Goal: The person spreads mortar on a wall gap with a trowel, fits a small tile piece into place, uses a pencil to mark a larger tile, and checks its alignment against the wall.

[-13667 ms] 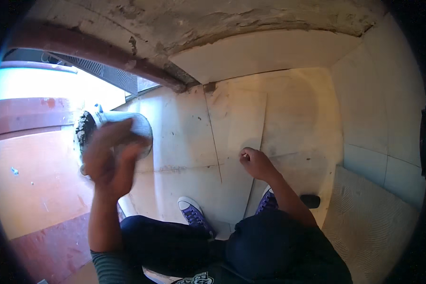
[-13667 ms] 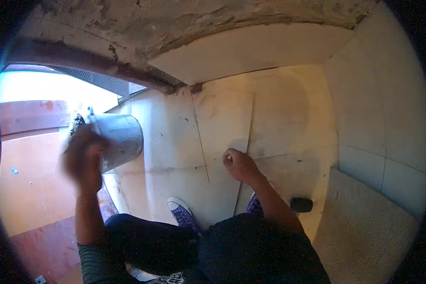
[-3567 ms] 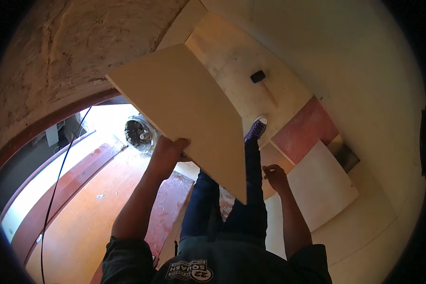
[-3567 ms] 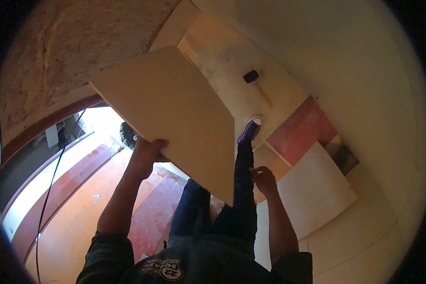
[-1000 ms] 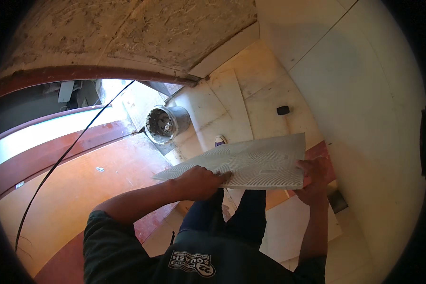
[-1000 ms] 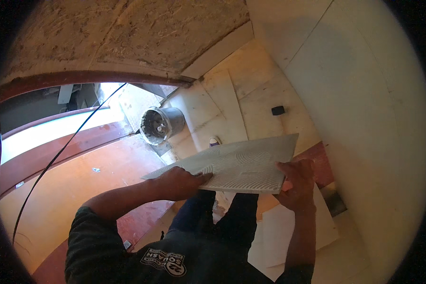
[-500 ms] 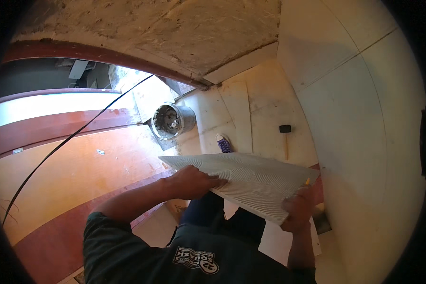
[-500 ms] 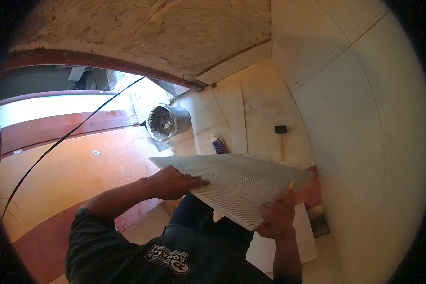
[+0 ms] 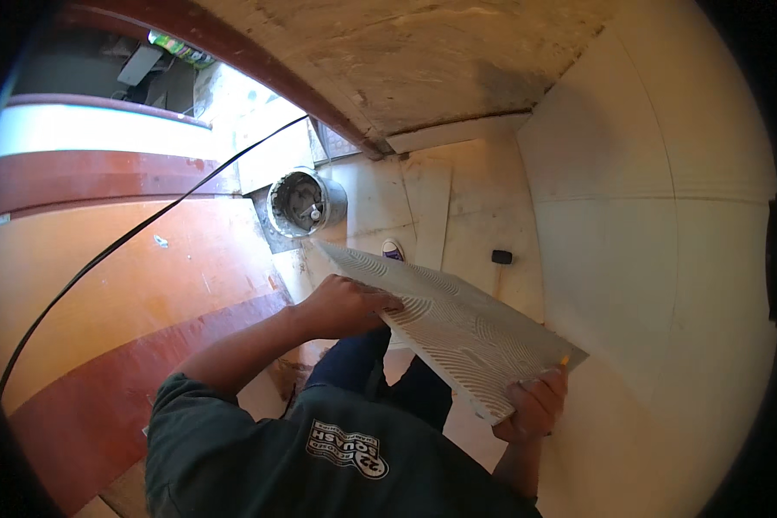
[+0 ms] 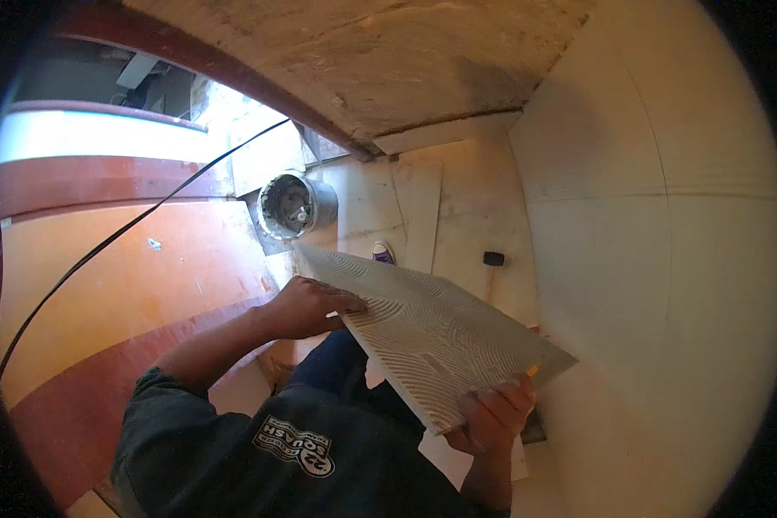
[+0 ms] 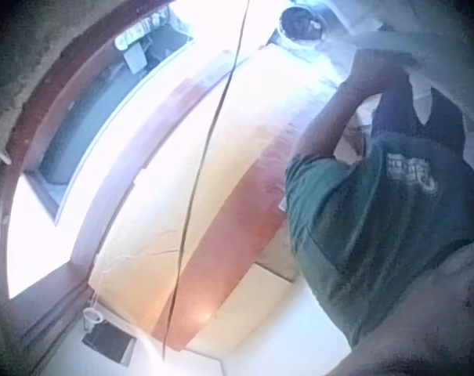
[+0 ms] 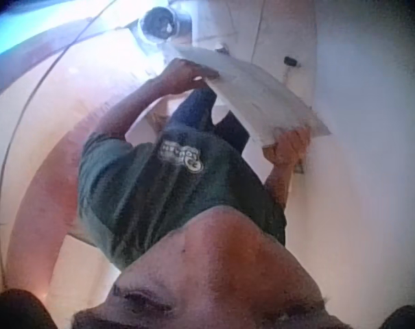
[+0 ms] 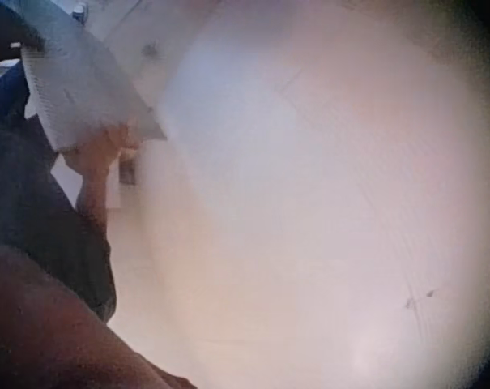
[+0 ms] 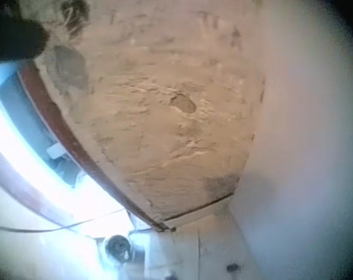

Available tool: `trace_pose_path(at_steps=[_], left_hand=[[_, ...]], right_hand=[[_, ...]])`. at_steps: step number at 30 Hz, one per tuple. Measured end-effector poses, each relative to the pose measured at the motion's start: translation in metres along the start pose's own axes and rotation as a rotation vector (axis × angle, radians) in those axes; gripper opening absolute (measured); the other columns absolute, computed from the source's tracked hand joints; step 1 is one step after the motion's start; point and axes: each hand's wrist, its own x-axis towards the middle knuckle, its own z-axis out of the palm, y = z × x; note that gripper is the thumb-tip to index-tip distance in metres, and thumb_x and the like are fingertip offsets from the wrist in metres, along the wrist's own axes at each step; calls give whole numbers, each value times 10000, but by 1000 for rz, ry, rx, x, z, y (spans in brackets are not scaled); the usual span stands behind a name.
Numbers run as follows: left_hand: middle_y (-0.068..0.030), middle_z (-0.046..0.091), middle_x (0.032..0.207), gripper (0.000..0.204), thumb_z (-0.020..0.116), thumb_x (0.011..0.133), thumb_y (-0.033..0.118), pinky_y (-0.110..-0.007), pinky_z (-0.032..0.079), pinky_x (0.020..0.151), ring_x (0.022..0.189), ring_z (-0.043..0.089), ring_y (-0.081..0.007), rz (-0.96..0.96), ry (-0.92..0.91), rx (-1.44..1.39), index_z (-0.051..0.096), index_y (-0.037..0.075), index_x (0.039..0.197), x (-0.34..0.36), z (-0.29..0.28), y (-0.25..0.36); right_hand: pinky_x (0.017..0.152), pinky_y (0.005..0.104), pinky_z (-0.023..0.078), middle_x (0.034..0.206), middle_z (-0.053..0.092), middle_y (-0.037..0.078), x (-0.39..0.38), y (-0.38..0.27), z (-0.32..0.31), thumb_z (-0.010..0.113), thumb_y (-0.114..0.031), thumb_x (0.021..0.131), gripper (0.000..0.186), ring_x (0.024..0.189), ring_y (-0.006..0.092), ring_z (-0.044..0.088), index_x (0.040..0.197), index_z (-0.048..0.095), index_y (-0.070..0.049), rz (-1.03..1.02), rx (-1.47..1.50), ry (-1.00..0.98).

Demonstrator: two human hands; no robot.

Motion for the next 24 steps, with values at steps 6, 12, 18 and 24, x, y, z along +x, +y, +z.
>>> trace_pose_path(at_steps=[6, 12, 18, 24], left_hand=[[-71, 705, 1267, 468, 812, 816, 421, -442, 499, 1025, 1182, 660, -277, 79, 273, -207, 709, 124, 1163, -8, -6, -33], [-100, 680, 1209, 569, 854, 743, 480, -442, 474, 1031, 1160, 629, -336, 194, 579, -134, 659, 85, 1104, -2, -28, -55], [-85, 715, 1160, 422, 819, 800, 297, -455, 527, 983, 1117, 664, -329, 390, 428, -93, 673, 112, 1150, 19, -64, -70], [-120, 722, 1235, 472, 802, 828, 168, -426, 573, 958, 1101, 713, -300, 367, 101, -203, 683, 131, 1283, 1, -68, -67]], right_hand=[[705, 440, 447, 646, 526, 9, 38, -16, -8, 586, -298, 873, 252, 733, 235, 512, 714, 664, -118, -5, -55, 140], [631, 392, 386, 623, 508, -6, 78, -41, -33, 765, -377, 713, 316, 686, 219, 492, 648, 654, -88, 6, -65, 220], [641, 399, 330, 633, 474, 23, 104, -59, -43, 577, -604, 961, 614, 683, 220, 438, 689, 597, -54, 38, -140, 225], [655, 394, 335, 600, 403, 27, 129, -55, -40, 544, -635, 970, 659, 647, 221, 404, 664, 539, -51, 3, -97, 209]])
